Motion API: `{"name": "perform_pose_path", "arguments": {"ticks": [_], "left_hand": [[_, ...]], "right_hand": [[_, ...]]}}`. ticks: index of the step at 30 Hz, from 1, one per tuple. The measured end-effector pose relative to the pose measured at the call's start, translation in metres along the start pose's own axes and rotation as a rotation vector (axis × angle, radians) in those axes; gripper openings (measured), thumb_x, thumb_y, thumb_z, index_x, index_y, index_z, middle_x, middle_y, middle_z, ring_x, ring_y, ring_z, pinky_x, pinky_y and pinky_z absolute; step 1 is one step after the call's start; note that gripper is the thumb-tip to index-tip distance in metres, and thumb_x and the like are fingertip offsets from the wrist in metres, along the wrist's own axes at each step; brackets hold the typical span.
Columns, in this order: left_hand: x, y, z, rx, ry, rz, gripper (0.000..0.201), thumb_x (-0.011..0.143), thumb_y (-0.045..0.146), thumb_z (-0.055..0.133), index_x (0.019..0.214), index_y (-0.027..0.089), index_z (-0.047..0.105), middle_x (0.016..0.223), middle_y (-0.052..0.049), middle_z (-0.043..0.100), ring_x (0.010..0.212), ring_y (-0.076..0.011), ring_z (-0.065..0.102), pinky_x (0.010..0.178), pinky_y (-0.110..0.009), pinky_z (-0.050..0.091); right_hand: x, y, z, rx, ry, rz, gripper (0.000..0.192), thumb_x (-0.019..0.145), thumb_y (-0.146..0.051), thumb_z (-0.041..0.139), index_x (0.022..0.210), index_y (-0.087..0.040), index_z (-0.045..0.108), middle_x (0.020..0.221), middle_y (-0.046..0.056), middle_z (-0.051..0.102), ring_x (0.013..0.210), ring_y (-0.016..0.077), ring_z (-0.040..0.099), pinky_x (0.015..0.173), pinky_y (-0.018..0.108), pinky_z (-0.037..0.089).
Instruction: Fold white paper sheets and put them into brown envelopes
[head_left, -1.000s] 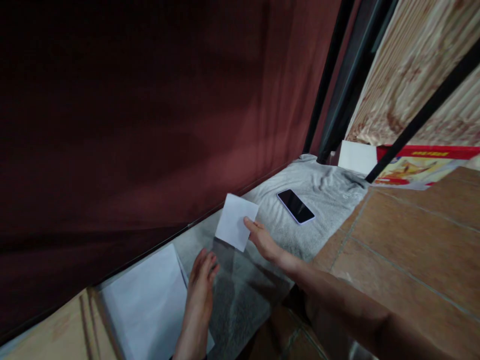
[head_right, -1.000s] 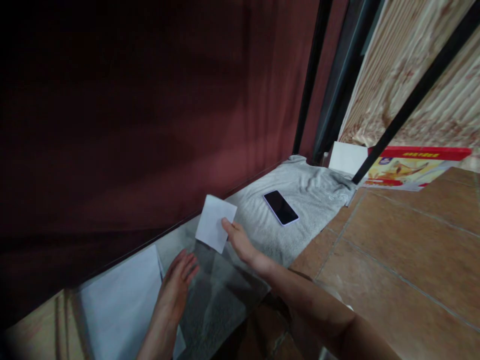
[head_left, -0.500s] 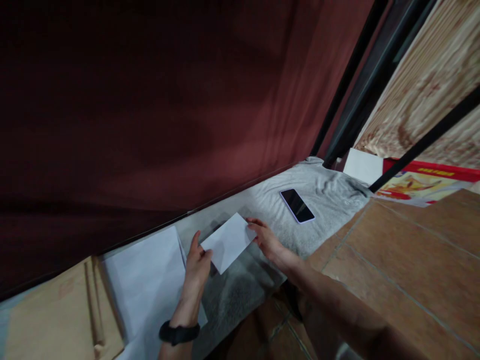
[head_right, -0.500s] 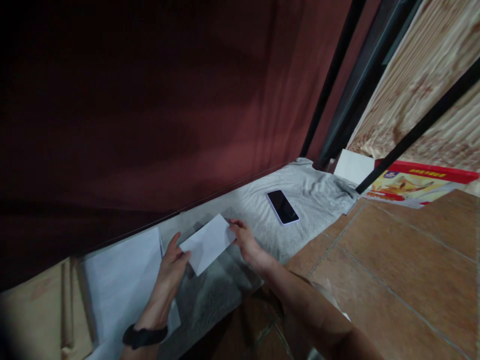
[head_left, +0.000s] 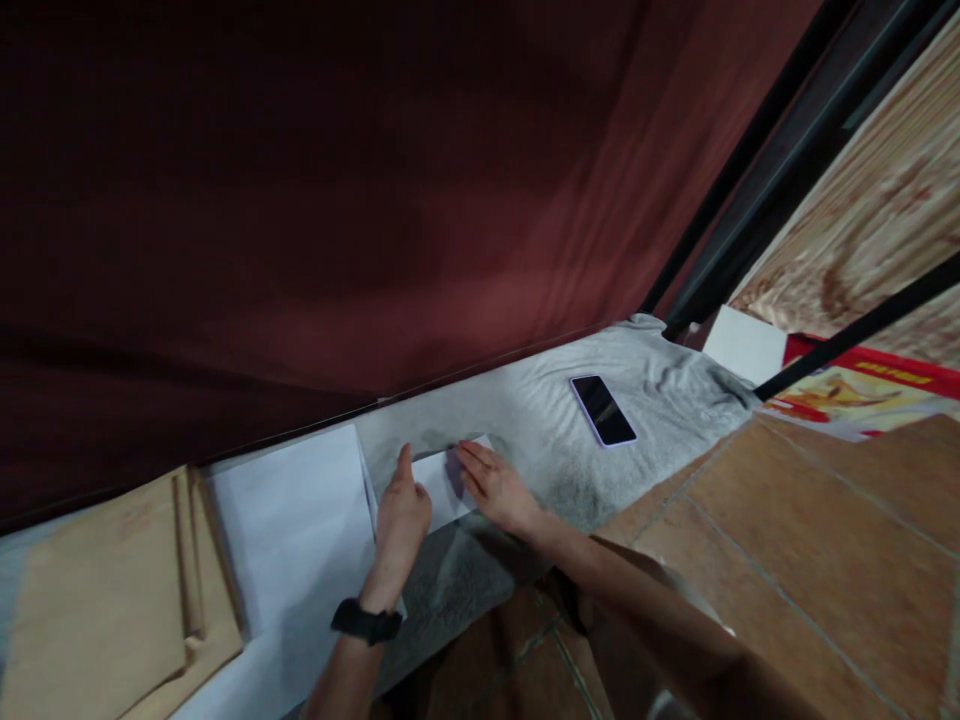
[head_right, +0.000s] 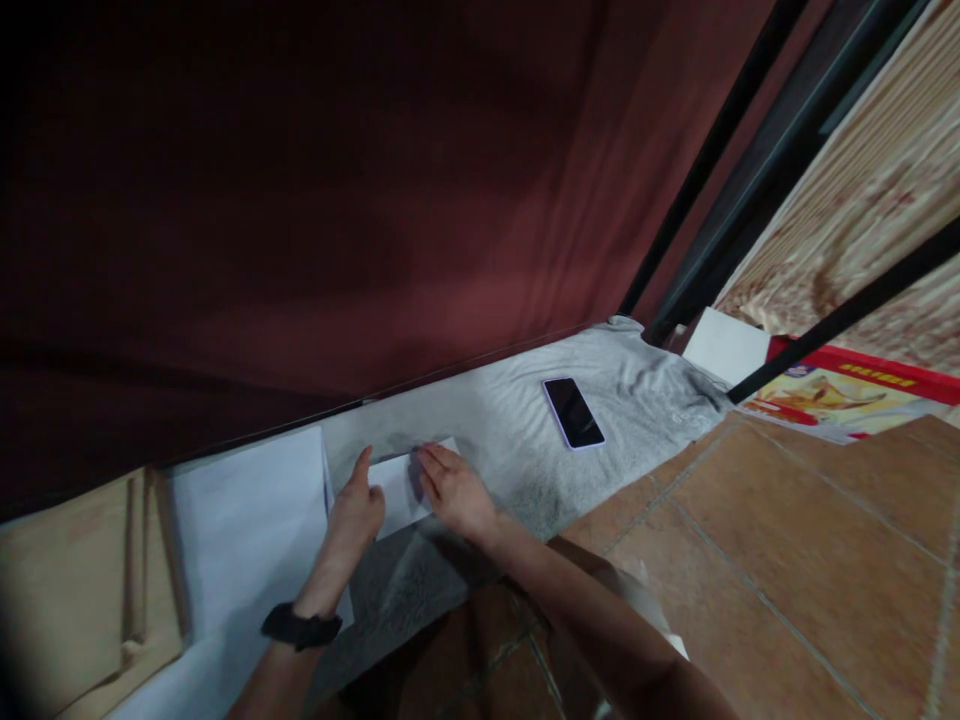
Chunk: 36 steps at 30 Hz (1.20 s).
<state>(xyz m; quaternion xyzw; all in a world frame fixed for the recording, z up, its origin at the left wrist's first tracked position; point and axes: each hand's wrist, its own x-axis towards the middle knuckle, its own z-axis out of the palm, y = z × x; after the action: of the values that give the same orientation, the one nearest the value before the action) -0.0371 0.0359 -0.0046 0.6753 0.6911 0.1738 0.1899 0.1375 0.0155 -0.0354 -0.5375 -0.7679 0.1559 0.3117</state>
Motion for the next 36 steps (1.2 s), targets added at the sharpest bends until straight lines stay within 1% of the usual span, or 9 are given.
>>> {"name": "perform_pose_path", "arguments": {"ticks": [2, 5, 7, 9, 14, 19, 24, 29, 36], "left_hand": [[-0.008, 0.005, 0.001, 0.129, 0.1, 0.061, 0.061, 0.09, 0.008, 0.036, 0.152, 0.007, 0.038, 0.129, -0.022, 0.066, 0.113, -0.0288, 0.067, 0.098, -0.043, 0.052], [-0.021, 0.014, 0.012, 0.247, 0.255, 0.19, 0.052, 0.098, 0.019, 0.034, 0.147, 0.006, 0.045, 0.144, -0.025, 0.055, 0.131, -0.0362, 0.055, 0.105, -0.053, 0.047], [-0.029, 0.021, 0.026, 0.228, 0.263, 0.341, 0.052, 0.101, 0.027, 0.033, 0.147, 0.007, 0.045, 0.154, -0.021, 0.047, 0.144, -0.0349, 0.042, 0.114, -0.054, 0.041], [-0.036, 0.027, 0.041, 0.2, 0.197, 0.451, 0.055, 0.102, 0.033, 0.032, 0.152, 0.009, 0.039, 0.157, -0.018, 0.045, 0.149, -0.0304, 0.035, 0.119, -0.05, 0.036], [-0.045, 0.029, 0.059, 0.224, 0.146, 0.398, 0.065, 0.104, 0.042, 0.029, 0.157, 0.006, 0.026, 0.162, -0.019, 0.035, 0.152, -0.0274, 0.031, 0.122, -0.048, 0.032], [-0.046, 0.02, 0.058, 0.267, 0.147, 0.366, 0.067, 0.103, 0.046, 0.029, 0.157, 0.006, 0.027, 0.162, -0.019, 0.036, 0.153, -0.0271, 0.029, 0.124, -0.049, 0.029], [-0.047, 0.015, 0.058, 0.278, 0.131, 0.356, 0.063, 0.104, 0.041, 0.028, 0.157, 0.007, 0.028, 0.164, -0.016, 0.033, 0.155, -0.025, 0.023, 0.126, -0.048, 0.023], [-0.048, 0.014, 0.056, 0.285, 0.095, 0.322, 0.062, 0.102, 0.037, 0.032, 0.157, 0.008, 0.028, 0.166, -0.015, 0.027, 0.155, -0.0245, 0.02, 0.127, -0.045, 0.02], [-0.051, 0.009, 0.052, 0.316, 0.095, 0.253, 0.069, 0.1, 0.043, 0.037, 0.157, 0.006, 0.027, 0.166, -0.02, 0.024, 0.155, -0.0307, 0.019, 0.126, -0.051, 0.019]], "right_hand": [[-0.004, -0.002, 0.008, -0.134, -0.058, -0.071, 0.049, 0.103, -0.03, 0.046, 0.148, -0.012, 0.049, 0.155, 0.014, 0.047, 0.145, 0.0257, 0.042, 0.122, 0.045, 0.034], [-0.009, 0.0, 0.012, -0.248, -0.095, -0.114, 0.054, 0.104, -0.033, 0.046, 0.151, -0.008, 0.044, 0.158, 0.015, 0.043, 0.148, 0.0269, 0.037, 0.123, 0.045, 0.032], [-0.011, 0.002, 0.012, -0.295, -0.116, -0.139, 0.056, 0.102, -0.032, 0.048, 0.153, -0.009, 0.042, 0.159, 0.015, 0.041, 0.148, 0.0263, 0.037, 0.124, 0.044, 0.032], [-0.013, 0.004, 0.012, -0.345, -0.131, -0.162, 0.059, 0.1, -0.028, 0.05, 0.154, -0.008, 0.04, 0.159, 0.015, 0.041, 0.148, 0.0257, 0.037, 0.124, 0.043, 0.031], [-0.017, 0.007, 0.015, -0.435, -0.116, -0.202, 0.062, 0.098, -0.022, 0.047, 0.157, -0.009, 0.033, 0.162, 0.013, 0.036, 0.149, 0.0256, 0.033, 0.125, 0.045, 0.028], [-0.018, 0.012, 0.011, -0.428, -0.12, -0.231, 0.058, 0.101, -0.02, 0.04, 0.158, -0.012, 0.033, 0.162, 0.013, 0.036, 0.151, 0.0261, 0.03, 0.125, 0.05, 0.025], [-0.018, 0.022, 0.0, -0.446, -0.149, -0.12, 0.055, 0.105, -0.025, 0.035, 0.158, -0.013, 0.032, 0.163, 0.012, 0.035, 0.151, 0.0264, 0.03, 0.124, 0.051, 0.022], [-0.02, 0.032, -0.01, -0.484, -0.187, -0.075, 0.055, 0.107, -0.029, 0.029, 0.159, -0.013, 0.03, 0.163, 0.012, 0.033, 0.152, 0.0251, 0.029, 0.124, 0.049, 0.02], [-0.025, 0.041, -0.02, -0.511, -0.19, -0.039, 0.056, 0.108, -0.033, 0.026, 0.158, -0.01, 0.031, 0.162, 0.013, 0.035, 0.152, 0.0251, 0.029, 0.124, 0.047, 0.021]]}}
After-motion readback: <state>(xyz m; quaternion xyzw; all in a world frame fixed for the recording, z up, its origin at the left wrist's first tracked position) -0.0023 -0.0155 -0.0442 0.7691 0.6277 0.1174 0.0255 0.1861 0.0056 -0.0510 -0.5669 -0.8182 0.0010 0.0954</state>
